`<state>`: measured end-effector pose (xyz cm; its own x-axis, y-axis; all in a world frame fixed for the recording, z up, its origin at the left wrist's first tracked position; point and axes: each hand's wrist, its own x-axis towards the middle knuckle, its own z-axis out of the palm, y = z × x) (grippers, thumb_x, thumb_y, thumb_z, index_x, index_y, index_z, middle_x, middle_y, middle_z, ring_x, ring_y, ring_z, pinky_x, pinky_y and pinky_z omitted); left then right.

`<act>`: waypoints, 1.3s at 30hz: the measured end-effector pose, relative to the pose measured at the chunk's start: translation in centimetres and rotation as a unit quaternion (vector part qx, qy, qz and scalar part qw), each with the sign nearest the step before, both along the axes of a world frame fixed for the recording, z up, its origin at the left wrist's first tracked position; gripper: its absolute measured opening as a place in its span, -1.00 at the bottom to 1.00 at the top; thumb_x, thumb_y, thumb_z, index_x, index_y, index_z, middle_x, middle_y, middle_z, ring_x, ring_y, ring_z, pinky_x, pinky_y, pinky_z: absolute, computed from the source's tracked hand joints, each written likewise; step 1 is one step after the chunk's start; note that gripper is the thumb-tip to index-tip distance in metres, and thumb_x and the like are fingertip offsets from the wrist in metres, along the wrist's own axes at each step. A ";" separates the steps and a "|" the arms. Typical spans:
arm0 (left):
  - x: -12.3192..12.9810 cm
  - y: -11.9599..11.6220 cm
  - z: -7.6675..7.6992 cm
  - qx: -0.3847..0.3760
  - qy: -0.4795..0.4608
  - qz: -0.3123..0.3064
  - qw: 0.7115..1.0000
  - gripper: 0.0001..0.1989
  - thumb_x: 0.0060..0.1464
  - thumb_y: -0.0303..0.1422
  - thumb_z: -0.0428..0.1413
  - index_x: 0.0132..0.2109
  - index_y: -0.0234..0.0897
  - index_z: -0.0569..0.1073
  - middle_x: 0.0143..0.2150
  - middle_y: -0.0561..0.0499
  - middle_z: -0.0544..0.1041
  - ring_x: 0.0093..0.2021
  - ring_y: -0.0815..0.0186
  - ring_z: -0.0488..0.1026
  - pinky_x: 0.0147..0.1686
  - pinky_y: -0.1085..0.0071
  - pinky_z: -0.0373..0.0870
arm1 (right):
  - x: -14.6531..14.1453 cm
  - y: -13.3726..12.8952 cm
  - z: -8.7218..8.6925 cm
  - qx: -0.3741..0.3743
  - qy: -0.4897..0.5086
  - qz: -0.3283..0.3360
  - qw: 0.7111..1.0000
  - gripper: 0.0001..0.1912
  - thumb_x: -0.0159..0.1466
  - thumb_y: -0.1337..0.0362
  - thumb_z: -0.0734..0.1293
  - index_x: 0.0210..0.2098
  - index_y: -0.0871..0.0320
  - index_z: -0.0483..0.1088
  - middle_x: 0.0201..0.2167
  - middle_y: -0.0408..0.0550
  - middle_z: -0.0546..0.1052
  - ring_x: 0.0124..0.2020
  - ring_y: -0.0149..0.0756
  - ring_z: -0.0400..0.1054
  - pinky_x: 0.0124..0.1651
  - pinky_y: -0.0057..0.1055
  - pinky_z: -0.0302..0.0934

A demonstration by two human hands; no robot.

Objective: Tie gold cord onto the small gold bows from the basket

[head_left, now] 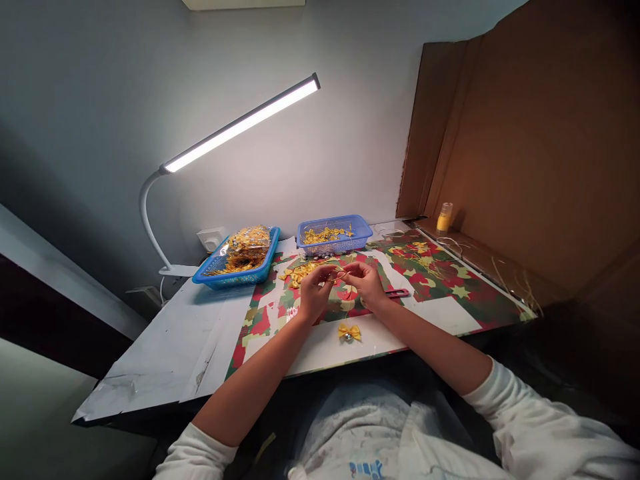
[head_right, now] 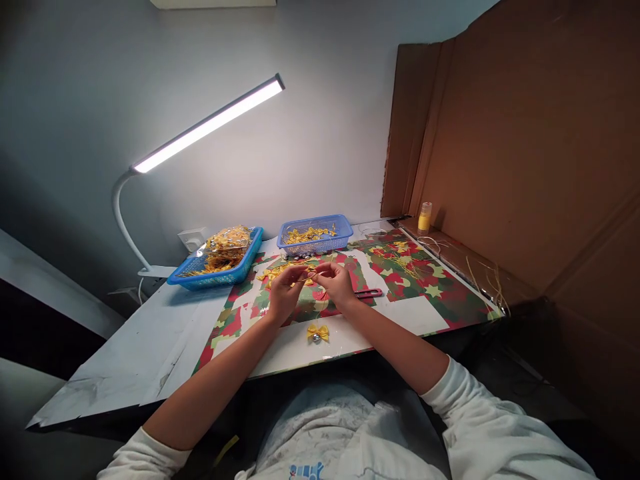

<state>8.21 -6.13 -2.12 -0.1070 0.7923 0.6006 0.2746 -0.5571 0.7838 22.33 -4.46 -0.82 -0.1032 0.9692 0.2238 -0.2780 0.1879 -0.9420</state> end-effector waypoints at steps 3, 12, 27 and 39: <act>0.1 -0.2 0.3 0.020 0.023 0.019 0.999 -0.86 0.05 -0.36 0.15 -0.22 -0.21 0.55 -0.30 -0.02 0.60 -0.33 0.29 0.53 -0.29 0.39 0.45 | 0.5 -0.5 0.4 0.118 -0.109 -0.069 0.985 -0.78 -0.04 0.18 0.49 -0.43 0.10 0.45 -0.43 -0.10 0.50 -0.41 -0.32 0.32 -0.29 -0.37 0.23; -0.2 -0.1 0.1 0.059 0.097 0.051 0.992 -0.91 0.08 -0.36 0.14 -0.27 -0.23 0.54 -0.34 0.02 0.61 -0.41 0.37 0.49 -0.35 0.45 0.42 | 0.8 -0.4 0.2 0.248 -0.228 -0.108 0.935 -0.89 0.15 0.28 0.33 -0.46 0.13 0.50 -0.49 -0.07 0.55 -0.43 -0.27 0.37 -0.32 -0.36 0.23; -0.4 0.0 -0.1 0.102 0.137 0.072 0.983 -0.94 0.09 -0.39 0.15 -0.28 -0.24 0.52 -0.38 0.05 0.61 -0.44 0.38 0.50 -0.38 0.46 0.46 | 0.9 -0.1 0.1 0.219 -0.241 -0.100 0.940 -0.88 0.14 0.27 0.35 -0.45 0.17 0.50 -0.49 -0.06 0.57 -0.48 -0.33 0.39 -0.41 -0.43 0.25; -0.3 -0.3 0.2 0.107 0.174 0.073 0.976 -0.93 0.13 -0.42 0.11 -0.27 -0.23 0.50 -0.37 0.06 0.60 -0.44 0.40 0.48 -0.39 0.48 0.42 | 1.1 0.2 -0.2 0.249 -0.333 -0.116 0.902 -0.91 0.13 0.40 0.33 -0.45 0.15 0.49 -0.42 -0.06 0.59 -0.38 -0.27 0.43 -0.28 -0.37 0.25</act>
